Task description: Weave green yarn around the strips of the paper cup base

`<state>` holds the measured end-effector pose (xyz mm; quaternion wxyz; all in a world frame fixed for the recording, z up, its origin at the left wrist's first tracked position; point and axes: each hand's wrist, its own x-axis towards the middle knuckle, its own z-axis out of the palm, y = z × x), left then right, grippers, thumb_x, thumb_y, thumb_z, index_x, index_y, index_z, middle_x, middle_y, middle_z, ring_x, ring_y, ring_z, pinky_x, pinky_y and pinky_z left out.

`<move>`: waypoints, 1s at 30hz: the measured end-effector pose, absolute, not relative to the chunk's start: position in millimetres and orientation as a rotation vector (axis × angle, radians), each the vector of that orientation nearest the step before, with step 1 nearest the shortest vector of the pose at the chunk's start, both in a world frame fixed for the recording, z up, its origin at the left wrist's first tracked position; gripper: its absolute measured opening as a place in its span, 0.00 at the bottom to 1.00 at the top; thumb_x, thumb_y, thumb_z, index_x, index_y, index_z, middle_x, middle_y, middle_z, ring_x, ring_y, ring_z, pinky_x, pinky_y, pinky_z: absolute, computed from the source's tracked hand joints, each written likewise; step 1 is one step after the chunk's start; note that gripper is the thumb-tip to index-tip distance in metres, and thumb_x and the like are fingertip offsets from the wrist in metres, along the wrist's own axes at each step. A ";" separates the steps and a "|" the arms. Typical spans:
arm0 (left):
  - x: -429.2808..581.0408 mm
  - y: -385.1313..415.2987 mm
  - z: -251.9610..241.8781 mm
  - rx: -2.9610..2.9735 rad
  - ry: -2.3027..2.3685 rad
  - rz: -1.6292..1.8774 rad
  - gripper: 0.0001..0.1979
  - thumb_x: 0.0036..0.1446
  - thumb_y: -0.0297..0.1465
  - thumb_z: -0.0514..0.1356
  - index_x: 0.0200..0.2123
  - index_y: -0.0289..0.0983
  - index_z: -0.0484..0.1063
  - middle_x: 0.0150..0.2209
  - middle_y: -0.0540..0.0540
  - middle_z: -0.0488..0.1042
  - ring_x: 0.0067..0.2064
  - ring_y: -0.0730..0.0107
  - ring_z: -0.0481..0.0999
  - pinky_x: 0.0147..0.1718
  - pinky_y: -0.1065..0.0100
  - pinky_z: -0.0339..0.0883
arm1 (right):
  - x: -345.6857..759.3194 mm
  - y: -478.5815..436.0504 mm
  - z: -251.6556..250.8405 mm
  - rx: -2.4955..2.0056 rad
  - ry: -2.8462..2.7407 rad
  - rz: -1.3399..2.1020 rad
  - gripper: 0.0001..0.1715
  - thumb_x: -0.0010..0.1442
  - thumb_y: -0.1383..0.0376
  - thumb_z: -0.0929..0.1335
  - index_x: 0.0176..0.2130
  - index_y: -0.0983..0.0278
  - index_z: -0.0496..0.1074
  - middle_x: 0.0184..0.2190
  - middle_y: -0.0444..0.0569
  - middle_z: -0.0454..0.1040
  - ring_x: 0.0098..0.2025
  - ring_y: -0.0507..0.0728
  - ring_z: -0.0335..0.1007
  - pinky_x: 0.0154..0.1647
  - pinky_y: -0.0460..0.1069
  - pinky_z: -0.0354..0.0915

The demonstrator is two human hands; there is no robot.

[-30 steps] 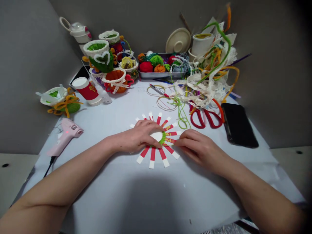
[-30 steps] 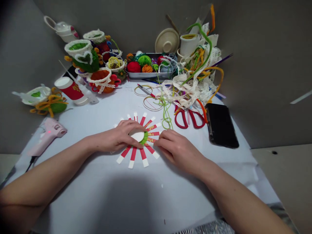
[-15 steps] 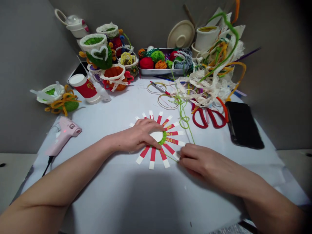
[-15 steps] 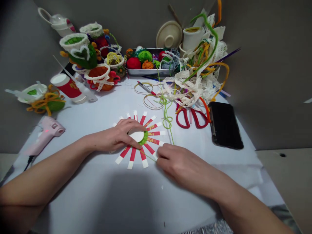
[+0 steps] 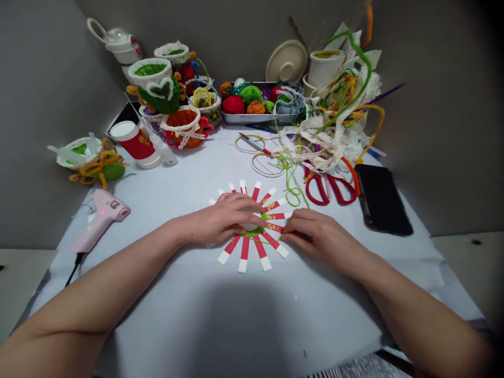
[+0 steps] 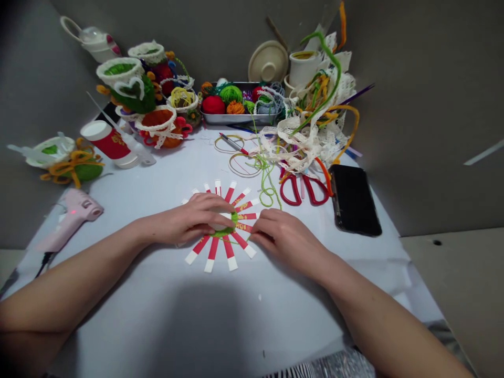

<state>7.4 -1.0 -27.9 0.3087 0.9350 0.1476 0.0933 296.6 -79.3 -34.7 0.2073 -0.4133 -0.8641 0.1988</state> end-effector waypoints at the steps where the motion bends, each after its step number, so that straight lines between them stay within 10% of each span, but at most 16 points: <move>1: 8.1 -1.4 -28.2 2.449 0.377 0.255 0.20 0.71 0.26 0.54 0.62 0.48 0.70 0.65 0.42 0.70 0.65 0.54 0.67 0.63 0.48 0.56 | 293.0 -78.3 -38.1 -1.211 -2.348 0.537 0.12 0.71 0.65 0.66 0.35 0.62 0.76 0.30 0.48 0.74 0.33 0.55 0.70 0.34 0.49 0.63; 15: 15.3 -14.5 -27.1 2.460 0.523 0.367 0.21 0.66 0.36 0.62 0.61 0.42 0.68 0.69 0.35 0.61 0.69 0.46 0.62 0.64 0.45 0.58 | 272.2 -74.3 -59.5 -1.529 -2.046 0.455 0.12 0.66 0.63 0.68 0.29 0.61 0.69 0.26 0.45 0.73 0.29 0.54 0.66 0.32 0.49 0.57; 21: 19.3 -16.2 -26.2 2.440 0.674 0.390 0.24 0.65 0.42 0.65 0.60 0.40 0.69 0.55 0.37 0.71 0.58 0.49 0.68 0.59 0.48 0.62 | 274.1 -73.8 -54.2 -1.460 -2.067 0.455 0.11 0.67 0.65 0.68 0.32 0.62 0.73 0.28 0.46 0.72 0.30 0.55 0.67 0.31 0.49 0.59; 30: 6.0 1.3 -24.2 2.501 0.405 0.258 0.18 0.70 0.24 0.54 0.54 0.48 0.76 0.63 0.44 0.71 0.65 0.54 0.66 0.63 0.49 0.53 | 283.0 -81.8 -45.0 -1.109 -2.230 0.411 0.09 0.73 0.67 0.65 0.44 0.63 0.77 0.36 0.51 0.75 0.38 0.57 0.71 0.39 0.51 0.68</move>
